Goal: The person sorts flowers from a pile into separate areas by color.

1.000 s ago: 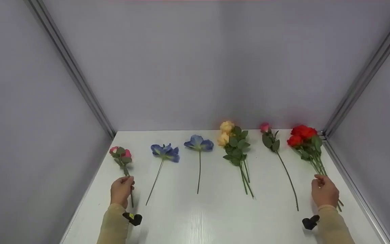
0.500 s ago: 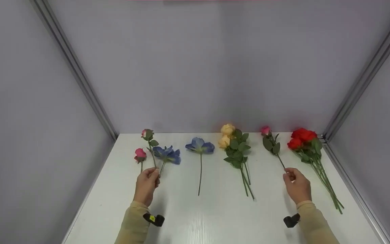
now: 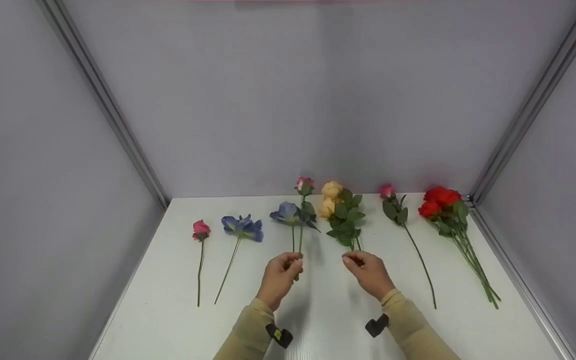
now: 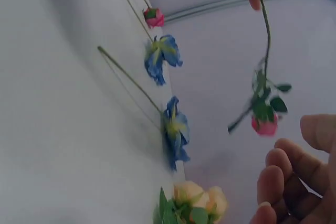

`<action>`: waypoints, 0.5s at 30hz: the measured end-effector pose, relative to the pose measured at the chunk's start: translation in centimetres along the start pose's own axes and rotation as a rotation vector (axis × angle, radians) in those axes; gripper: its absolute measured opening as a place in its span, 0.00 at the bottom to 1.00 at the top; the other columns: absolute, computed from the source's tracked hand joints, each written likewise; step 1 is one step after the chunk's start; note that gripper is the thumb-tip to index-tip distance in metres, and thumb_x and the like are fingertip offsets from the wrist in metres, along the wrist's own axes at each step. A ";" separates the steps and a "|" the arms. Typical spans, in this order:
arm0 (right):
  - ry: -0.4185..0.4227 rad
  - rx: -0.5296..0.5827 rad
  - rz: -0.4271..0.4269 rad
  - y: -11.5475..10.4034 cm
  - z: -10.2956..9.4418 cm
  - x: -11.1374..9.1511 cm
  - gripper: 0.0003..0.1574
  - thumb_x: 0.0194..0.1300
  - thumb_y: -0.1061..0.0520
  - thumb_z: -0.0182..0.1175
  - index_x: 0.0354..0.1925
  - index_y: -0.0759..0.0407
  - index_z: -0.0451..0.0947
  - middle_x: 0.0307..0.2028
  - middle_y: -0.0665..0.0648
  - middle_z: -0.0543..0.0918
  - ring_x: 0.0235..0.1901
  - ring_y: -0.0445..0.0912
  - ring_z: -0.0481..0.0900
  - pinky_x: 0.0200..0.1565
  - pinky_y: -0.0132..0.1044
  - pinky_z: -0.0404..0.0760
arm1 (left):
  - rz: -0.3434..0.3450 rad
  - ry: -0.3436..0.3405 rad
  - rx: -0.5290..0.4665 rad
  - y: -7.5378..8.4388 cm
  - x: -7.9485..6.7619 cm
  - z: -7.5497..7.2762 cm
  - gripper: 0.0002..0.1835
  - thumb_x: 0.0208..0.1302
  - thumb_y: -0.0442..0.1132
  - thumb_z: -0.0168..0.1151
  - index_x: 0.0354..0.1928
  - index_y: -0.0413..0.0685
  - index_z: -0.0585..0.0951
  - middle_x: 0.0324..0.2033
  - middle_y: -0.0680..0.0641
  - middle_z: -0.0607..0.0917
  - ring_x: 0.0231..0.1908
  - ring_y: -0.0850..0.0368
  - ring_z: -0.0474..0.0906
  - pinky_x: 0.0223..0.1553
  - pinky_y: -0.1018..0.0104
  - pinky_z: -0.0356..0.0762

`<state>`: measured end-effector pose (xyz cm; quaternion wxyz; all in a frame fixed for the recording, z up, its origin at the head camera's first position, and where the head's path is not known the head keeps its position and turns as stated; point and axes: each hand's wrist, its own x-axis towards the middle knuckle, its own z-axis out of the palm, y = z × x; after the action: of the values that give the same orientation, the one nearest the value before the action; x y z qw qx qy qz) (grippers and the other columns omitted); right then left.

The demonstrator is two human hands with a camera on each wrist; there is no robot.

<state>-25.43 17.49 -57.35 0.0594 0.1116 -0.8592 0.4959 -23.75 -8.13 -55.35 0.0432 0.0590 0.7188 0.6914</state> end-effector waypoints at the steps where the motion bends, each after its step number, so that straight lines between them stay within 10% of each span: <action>1: -0.018 0.014 -0.001 -0.3 0.5 0.1 0.15 0.68 0.44 0.58 0.46 0.50 0.82 0.37 0.46 0.82 0.38 0.43 0.77 0.41 0.39 0.77 | 0.007 -0.013 0.012 0.0 0.0 0.8 0.12 0.70 0.38 0.57 0.51 0.39 0.79 0.35 0.39 0.82 0.29 0.57 0.74 0.30 0.65 0.74; 7: -0.107 0.118 0.010 -1.4 2.6 0.0 0.20 0.69 0.41 0.55 0.48 0.51 0.82 0.40 0.49 0.83 0.38 0.45 0.77 0.41 0.40 0.75 | 0.058 -0.049 0.086 -0.4 -0.2 4.2 0.07 0.67 0.37 0.60 0.41 0.42 0.82 0.28 0.49 0.82 0.26 0.59 0.75 0.29 0.63 0.76; 15: -0.113 0.294 0.037 -4.3 2.5 -1.2 0.15 0.72 0.54 0.55 0.50 0.61 0.80 0.46 0.60 0.82 0.41 0.50 0.77 0.43 0.41 0.76 | 0.119 -0.082 0.132 -1.1 -0.5 5.3 0.06 0.65 0.37 0.62 0.37 0.41 0.82 0.24 0.53 0.82 0.23 0.62 0.75 0.26 0.70 0.74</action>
<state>-23.14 13.41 -55.30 -0.0152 0.1309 -0.7812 0.6102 -22.48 -3.03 -56.67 0.0275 0.1326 0.7556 0.6409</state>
